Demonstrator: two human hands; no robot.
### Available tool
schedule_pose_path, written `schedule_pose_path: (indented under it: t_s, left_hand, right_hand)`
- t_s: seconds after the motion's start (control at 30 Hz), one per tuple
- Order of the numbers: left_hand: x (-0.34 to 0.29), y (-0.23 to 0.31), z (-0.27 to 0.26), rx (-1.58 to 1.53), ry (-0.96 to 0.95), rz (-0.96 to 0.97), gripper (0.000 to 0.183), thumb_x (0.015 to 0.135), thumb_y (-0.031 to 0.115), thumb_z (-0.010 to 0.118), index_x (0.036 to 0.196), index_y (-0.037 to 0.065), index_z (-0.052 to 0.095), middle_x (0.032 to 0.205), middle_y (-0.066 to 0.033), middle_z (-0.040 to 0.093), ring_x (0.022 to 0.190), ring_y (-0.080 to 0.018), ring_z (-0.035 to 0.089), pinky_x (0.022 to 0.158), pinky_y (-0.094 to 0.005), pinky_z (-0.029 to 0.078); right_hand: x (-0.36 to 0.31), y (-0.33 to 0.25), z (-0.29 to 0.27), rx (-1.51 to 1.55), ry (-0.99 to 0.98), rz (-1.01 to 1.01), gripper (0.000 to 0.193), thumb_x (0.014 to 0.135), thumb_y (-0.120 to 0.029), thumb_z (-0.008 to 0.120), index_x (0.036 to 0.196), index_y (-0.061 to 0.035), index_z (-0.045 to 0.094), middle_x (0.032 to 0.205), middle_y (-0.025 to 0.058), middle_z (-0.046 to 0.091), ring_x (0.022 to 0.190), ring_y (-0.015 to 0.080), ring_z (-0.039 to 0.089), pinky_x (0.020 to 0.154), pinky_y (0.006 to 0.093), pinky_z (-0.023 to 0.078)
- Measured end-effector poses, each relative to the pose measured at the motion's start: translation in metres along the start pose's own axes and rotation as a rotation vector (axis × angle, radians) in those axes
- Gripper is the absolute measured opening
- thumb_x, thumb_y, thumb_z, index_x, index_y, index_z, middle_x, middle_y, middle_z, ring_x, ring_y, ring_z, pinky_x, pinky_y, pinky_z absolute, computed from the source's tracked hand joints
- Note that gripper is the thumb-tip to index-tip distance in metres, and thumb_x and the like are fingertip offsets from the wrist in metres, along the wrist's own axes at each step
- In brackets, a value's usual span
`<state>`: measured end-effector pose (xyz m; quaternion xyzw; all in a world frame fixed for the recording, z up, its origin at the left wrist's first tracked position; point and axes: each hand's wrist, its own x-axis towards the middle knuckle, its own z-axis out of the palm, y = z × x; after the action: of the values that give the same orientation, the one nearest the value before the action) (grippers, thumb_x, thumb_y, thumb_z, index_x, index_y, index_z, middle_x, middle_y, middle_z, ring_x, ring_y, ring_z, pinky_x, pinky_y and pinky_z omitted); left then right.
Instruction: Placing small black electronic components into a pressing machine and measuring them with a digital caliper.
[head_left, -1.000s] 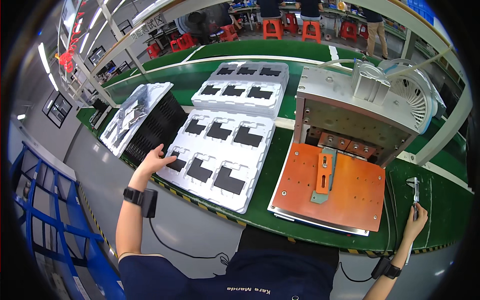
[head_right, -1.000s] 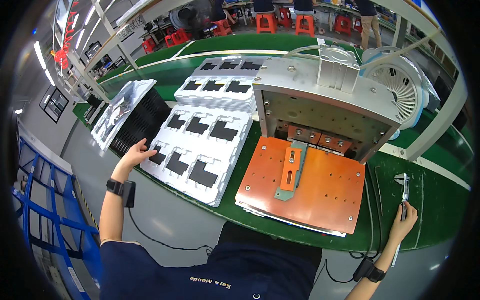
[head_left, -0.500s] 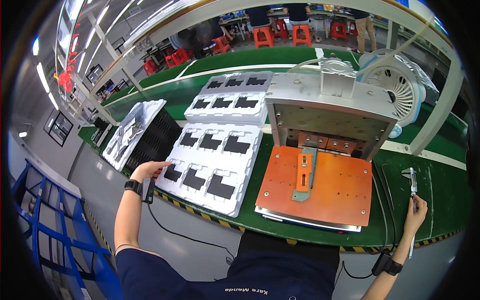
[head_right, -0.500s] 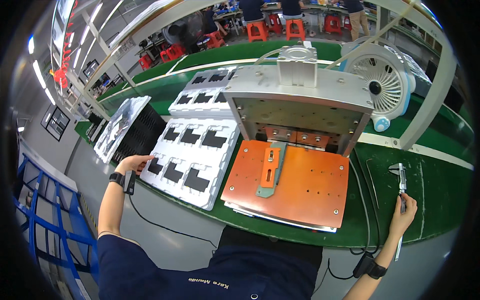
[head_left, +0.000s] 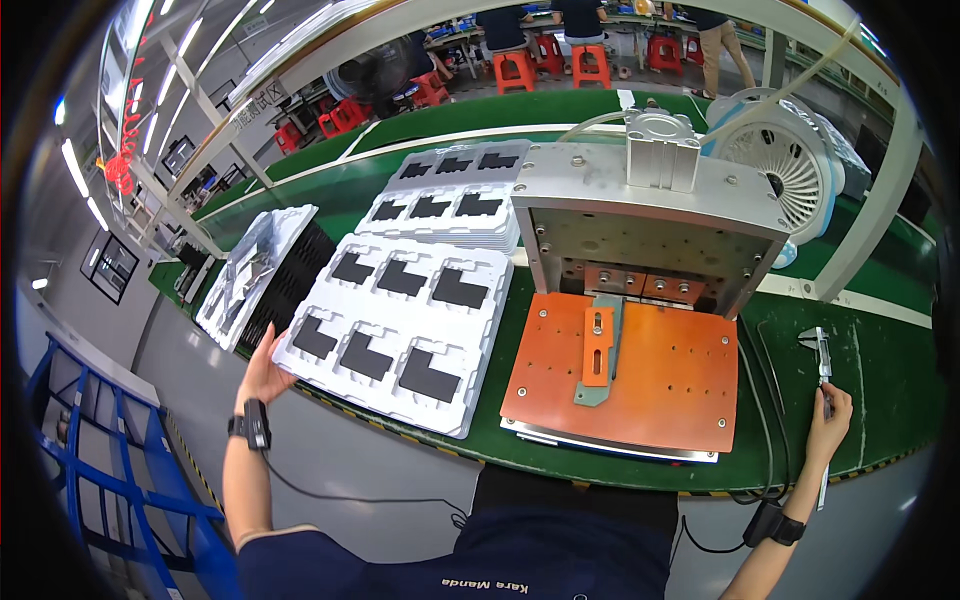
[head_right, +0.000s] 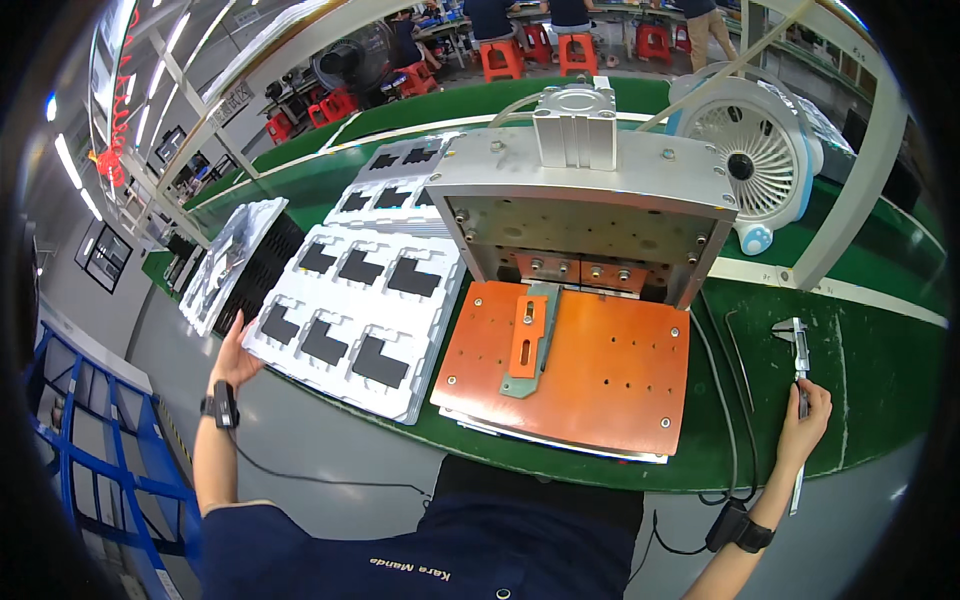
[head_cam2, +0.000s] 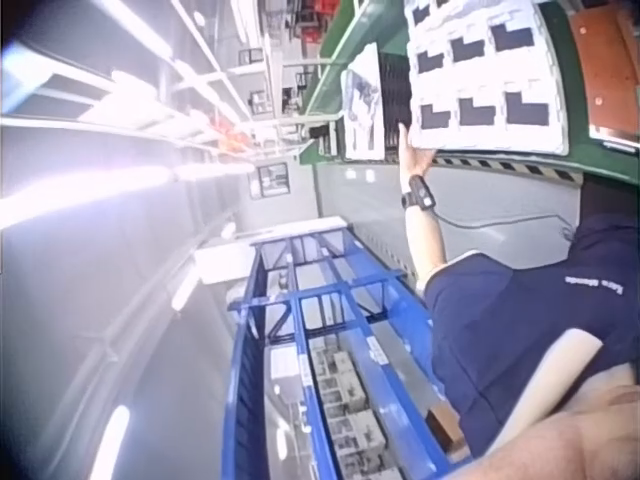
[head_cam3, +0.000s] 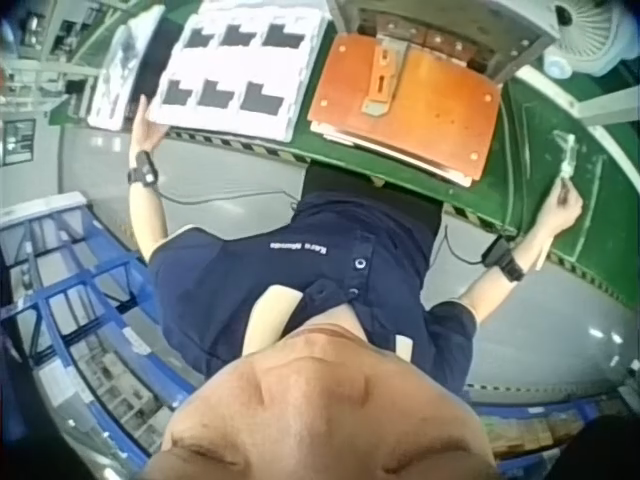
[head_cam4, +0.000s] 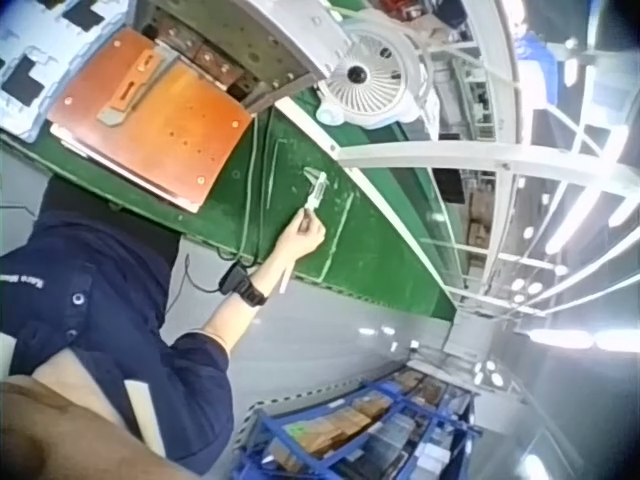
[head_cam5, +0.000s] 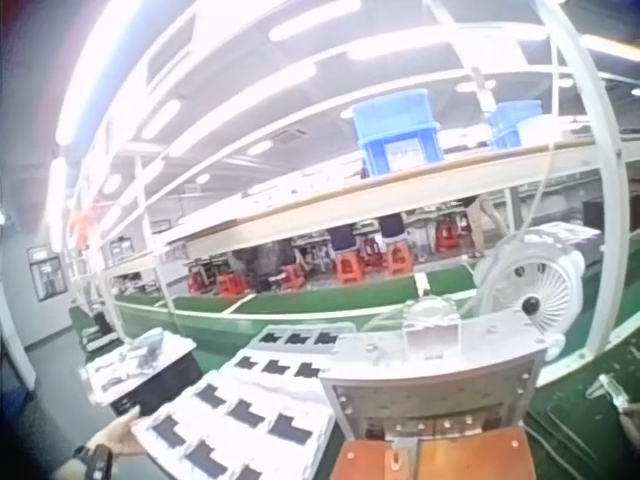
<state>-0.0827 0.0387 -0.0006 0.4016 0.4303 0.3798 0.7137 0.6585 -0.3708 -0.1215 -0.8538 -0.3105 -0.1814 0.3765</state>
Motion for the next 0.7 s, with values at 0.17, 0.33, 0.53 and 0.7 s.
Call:
schedule_pose_path:
  t_s: [0.17,0.33,0.53,0.7]
  left_hand:
    - [-0.021,-0.062,0.051,-0.289,0.005,0.229,0.057,0.099,0.044,0.045,0.14,0.005,0.039,0.139,-0.0123,0.05,0.127,-0.0271,0.049,0.103,-0.0433,0.045]
    - [-0.015,-0.091,0.066,-0.202,0.152,0.106,0.044,0.095,0.023,0.059,0.133,0.006,0.045,0.13,-0.0097,0.057,0.117,-0.025,0.058,0.097,-0.0425,0.049]
    - [-0.03,-0.079,0.087,-0.314,0.203,0.313,0.043,0.091,0.013,0.059,0.131,0.002,0.047,0.122,-0.0097,0.062,0.112,-0.0241,0.061,0.097,-0.0388,0.05]
    - [-0.035,-0.044,0.095,-0.368,0.031,0.344,0.035,0.097,0.01,0.049,0.13,-0.001,0.046,0.124,-0.014,0.061,0.115,-0.0233,0.06,0.097,-0.0387,0.051]
  right_hand:
    - [0.001,0.006,0.0,0.002,0.007,-0.042,0.013,0.088,-0.01,0.065,0.099,-0.0019,0.065,0.096,0.0079,0.061,0.094,0.0247,0.056,0.084,0.0342,0.045]
    - [-0.001,0.009,-0.002,-0.016,0.002,-0.043,0.012,0.087,-0.009,0.065,0.097,-0.0014,0.066,0.096,0.0086,0.06,0.094,0.0247,0.057,0.085,0.035,0.045]
    - [-0.001,0.004,0.002,-0.046,0.002,-0.075,0.011,0.086,-0.009,0.066,0.095,-0.0019,0.066,0.096,0.0094,0.06,0.094,0.0253,0.057,0.085,0.0353,0.045]
    - [0.004,0.013,-0.002,-0.075,-0.019,-0.059,0.012,0.086,-0.01,0.067,0.096,-0.0031,0.066,0.096,0.0091,0.06,0.094,0.0256,0.056,0.085,0.0354,0.044]
